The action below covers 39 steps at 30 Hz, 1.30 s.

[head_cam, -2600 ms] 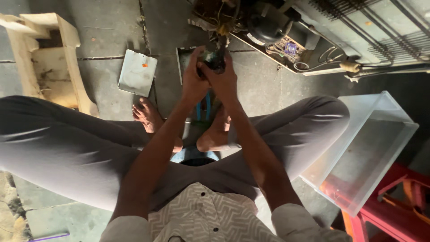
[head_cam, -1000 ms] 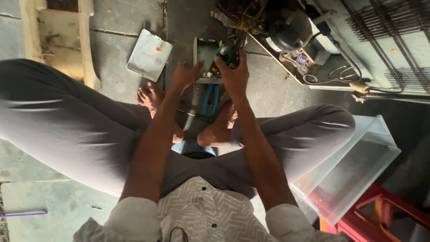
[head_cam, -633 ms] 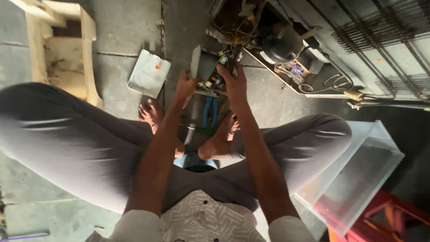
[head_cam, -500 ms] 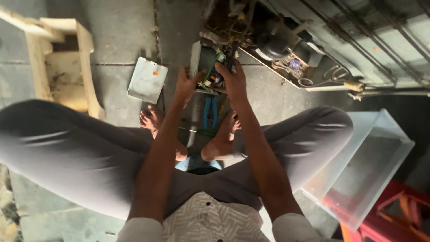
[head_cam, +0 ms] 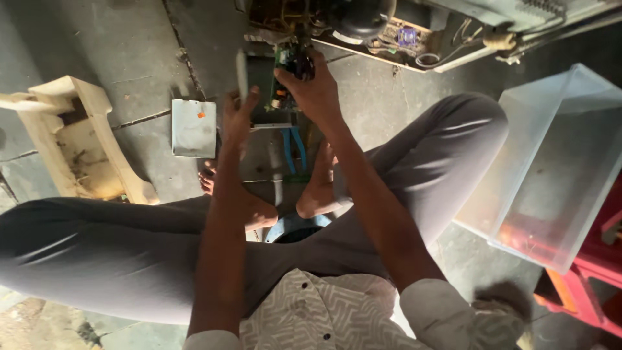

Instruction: The person sits on the floor repairing an electronic circuit board. They handle the board, manipulate its components and wiring by hand, work on a metal enclosure, and reposition the board and enclosure while continuing to work on the assembly.

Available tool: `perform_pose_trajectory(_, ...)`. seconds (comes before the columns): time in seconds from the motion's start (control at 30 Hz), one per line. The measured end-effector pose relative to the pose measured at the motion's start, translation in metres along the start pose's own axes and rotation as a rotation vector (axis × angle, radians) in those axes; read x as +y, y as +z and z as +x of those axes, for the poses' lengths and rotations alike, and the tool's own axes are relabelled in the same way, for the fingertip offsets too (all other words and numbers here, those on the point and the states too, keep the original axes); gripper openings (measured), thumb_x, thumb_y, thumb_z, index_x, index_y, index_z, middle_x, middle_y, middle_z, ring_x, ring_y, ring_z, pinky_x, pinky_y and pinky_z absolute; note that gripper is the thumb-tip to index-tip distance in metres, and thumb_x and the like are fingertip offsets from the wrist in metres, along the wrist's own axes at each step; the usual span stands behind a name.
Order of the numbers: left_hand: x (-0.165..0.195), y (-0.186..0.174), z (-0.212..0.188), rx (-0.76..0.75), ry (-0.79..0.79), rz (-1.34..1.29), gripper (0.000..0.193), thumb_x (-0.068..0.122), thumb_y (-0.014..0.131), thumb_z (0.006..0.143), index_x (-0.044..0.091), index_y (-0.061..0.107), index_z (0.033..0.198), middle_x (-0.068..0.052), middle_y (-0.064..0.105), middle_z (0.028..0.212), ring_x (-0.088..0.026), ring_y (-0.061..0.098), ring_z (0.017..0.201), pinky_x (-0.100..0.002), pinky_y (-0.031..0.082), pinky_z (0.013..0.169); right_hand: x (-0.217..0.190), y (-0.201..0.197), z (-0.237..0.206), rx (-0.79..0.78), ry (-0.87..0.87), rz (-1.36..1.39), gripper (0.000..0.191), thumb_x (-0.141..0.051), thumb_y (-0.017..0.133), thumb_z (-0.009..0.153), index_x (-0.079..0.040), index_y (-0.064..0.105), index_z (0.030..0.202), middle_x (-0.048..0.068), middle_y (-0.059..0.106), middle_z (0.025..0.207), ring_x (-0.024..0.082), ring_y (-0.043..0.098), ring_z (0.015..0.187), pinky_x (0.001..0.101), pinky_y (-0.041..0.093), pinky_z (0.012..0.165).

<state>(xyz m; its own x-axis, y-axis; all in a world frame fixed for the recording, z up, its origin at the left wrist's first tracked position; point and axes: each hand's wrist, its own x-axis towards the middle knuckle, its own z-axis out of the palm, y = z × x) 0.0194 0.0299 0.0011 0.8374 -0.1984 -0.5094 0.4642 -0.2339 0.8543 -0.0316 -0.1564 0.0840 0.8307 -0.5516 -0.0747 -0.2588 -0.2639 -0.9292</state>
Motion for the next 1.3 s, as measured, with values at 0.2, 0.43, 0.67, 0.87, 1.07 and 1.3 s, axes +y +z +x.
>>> perform_pose_trajectory(0.2,0.003,0.002,-0.002,-0.070,0.185,-0.002,0.070,0.051,0.070,0.097,0.004,0.047,0.142,-0.006,0.063,0.119,-0.014,0.059,0.102,-0.032,0.051,0.081,0.004,0.003,-0.005,-0.063,0.037,0.035,0.075,-0.044,0.083,0.083,-0.002,0.049,0.135,0.011,0.077,0.101,0.020,0.079,0.087,0.0358,0.066,0.072)
perform_pose_trajectory(0.43,-0.016,0.016,-0.002,-0.187,0.287,-0.158,0.060,0.040,0.061,0.108,0.003,0.039,0.149,-0.007,0.060,0.120,-0.014,0.056,0.104,-0.031,0.049,0.089,-0.002,0.006,-0.012,0.048,-0.088,-0.206,0.075,-0.047,0.083,0.085,-0.001,0.050,0.135,0.021,0.072,0.106,0.036,0.075,0.093,0.0482,0.060,0.077)
perform_pose_trajectory(0.67,-0.019,0.011,0.002,-0.232,0.240,-0.260,0.057,0.044,0.054,0.111,0.000,0.043,0.145,-0.007,0.057,0.127,-0.013,0.053,0.109,-0.029,0.047,0.096,-0.014,0.013,-0.023,0.133,-0.237,-0.387,0.071,-0.041,0.086,0.080,-0.001,0.056,0.131,0.027,0.066,0.110,0.048,0.058,0.103,0.0543,0.054,0.081)
perform_pose_trajectory(0.87,-0.010,0.007,-0.005,-0.217,0.092,-0.070,0.059,0.051,0.046,0.109,0.004,0.045,0.144,-0.006,0.055,0.109,-0.013,0.045,0.086,-0.030,0.042,0.073,-0.015,0.014,-0.023,0.099,-0.142,-0.468,0.066,-0.045,0.085,0.079,-0.002,0.061,0.123,0.022,0.064,0.109,0.044,0.058,0.106,0.0533,0.053,0.088)
perform_pose_trajectory(1.07,-0.004,0.007,-0.009,-0.243,0.126,0.027,0.055,0.049,0.047,0.107,0.007,0.044,0.142,-0.001,0.056,0.099,-0.009,0.046,0.078,-0.029,0.042,0.063,-0.011,0.018,-0.026,0.180,-0.252,-0.437,0.070,-0.043,0.087,0.077,0.004,0.059,0.121,0.024,0.054,0.117,0.044,0.057,0.104,0.0518,0.054,0.084)
perform_pose_trajectory(1.3,-0.014,0.003,-0.008,-0.307,0.075,-0.126,0.043,0.047,0.046,0.110,0.011,0.051,0.133,0.002,0.044,0.091,-0.008,0.037,0.074,-0.030,0.040,0.063,-0.006,0.020,-0.027,0.124,-0.278,-0.532,0.067,-0.043,0.086,0.083,0.005,0.061,0.121,0.026,0.055,0.118,0.044,0.056,0.103,0.0520,0.052,0.085)
